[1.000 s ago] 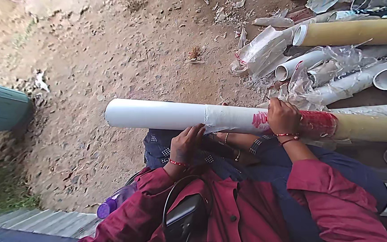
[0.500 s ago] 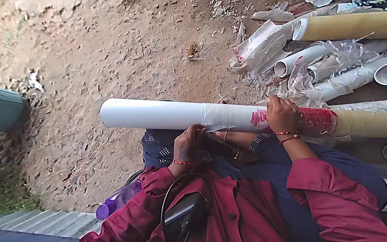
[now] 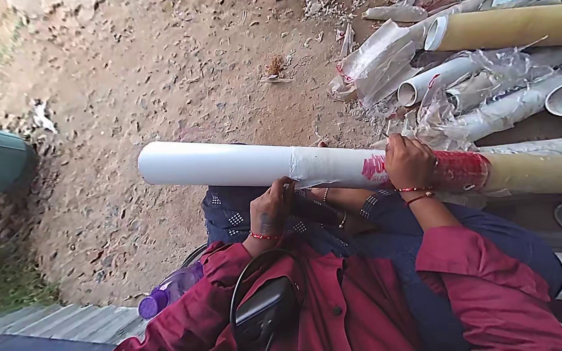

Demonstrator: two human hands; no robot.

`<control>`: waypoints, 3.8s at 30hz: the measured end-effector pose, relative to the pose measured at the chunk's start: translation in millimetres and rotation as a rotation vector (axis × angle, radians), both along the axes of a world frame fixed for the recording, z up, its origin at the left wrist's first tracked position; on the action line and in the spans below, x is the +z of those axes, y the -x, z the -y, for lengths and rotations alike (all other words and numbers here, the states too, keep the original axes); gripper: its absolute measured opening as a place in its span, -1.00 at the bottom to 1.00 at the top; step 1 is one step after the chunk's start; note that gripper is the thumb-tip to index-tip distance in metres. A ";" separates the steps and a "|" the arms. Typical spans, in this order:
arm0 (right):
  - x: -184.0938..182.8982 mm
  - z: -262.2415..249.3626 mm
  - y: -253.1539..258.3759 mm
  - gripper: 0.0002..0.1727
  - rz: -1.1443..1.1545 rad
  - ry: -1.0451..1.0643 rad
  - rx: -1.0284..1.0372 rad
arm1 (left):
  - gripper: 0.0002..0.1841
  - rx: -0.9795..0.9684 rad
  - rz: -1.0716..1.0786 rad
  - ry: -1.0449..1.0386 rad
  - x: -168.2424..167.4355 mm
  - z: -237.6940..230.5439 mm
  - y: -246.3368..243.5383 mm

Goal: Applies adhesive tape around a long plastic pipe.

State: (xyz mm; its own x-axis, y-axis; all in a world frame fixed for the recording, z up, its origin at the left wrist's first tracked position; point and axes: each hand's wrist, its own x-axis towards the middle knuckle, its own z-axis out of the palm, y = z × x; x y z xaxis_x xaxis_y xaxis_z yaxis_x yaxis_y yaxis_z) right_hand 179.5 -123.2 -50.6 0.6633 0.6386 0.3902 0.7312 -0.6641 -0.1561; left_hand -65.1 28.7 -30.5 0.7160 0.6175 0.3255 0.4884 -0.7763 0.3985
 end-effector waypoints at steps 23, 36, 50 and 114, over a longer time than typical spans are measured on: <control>-1.3 -0.3 0.4 -0.70 0.019 0.005 -0.013 | -0.73 -0.045 -0.025 -0.072 -0.3 -6.2 -1.1; -3.6 -0.2 -2.0 -0.66 0.026 -0.026 -0.017 | -0.77 -0.423 0.050 0.359 -13.5 -36.0 7.3; -2.6 1.1 -2.5 -0.68 -0.002 -0.016 -0.013 | -0.78 -0.533 0.131 -0.076 -7.8 -38.0 20.3; 21.6 10.1 75.2 -0.71 -0.191 -0.158 0.068 | -0.92 -0.378 0.293 -0.296 -55.0 -10.1 -22.1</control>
State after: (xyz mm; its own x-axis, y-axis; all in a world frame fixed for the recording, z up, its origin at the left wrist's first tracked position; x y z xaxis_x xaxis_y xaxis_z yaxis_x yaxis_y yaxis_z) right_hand 104.4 -133.3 -29.0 0.6920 0.6255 0.3603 0.7207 -0.5707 -0.3935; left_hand -43.0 38.8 -85.5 0.7236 0.1879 0.6642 0.0564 -0.9751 0.2144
